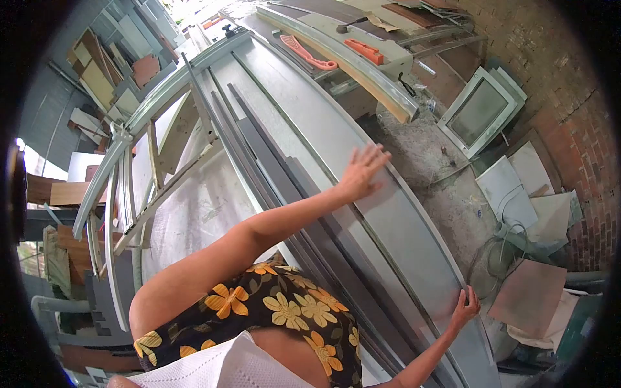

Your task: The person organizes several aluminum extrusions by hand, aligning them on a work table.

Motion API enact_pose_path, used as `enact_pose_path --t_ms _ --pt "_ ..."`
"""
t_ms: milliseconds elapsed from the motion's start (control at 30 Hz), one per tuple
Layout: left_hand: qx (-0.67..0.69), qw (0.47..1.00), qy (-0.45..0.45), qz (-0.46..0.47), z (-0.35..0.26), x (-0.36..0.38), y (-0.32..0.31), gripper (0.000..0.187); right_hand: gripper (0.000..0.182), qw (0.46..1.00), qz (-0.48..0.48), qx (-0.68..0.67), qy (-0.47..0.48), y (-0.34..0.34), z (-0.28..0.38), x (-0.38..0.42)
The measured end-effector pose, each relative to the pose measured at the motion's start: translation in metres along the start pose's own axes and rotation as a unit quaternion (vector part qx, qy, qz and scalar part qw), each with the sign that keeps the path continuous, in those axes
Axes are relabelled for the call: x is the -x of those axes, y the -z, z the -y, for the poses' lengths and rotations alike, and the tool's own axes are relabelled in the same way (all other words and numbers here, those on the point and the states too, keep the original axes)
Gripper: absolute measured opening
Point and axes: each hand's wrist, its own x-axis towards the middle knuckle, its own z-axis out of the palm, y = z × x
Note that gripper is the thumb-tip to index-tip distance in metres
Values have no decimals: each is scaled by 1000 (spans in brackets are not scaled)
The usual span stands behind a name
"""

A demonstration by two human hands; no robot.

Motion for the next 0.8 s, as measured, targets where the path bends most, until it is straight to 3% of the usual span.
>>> enact_pose_path --t_ms 167,300,467,600,800 --pt "-66 965 176 -181 66 32 58 66 27 999 -5 18 34 -1 -1 -3" --pt "-158 904 305 -254 128 80 99 70 27 999 -23 11 36 -9 7 -8" --pt "-182 805 487 -284 178 139 119 71 29 1000 -6 21 12 -17 11 -13" --pt "-99 739 593 -304 200 172 117 74 29 1000 12 14 -7 -21 26 -17" --pt "25 745 574 -339 230 186 91 68 28 996 -40 24 76 -28 44 -23"
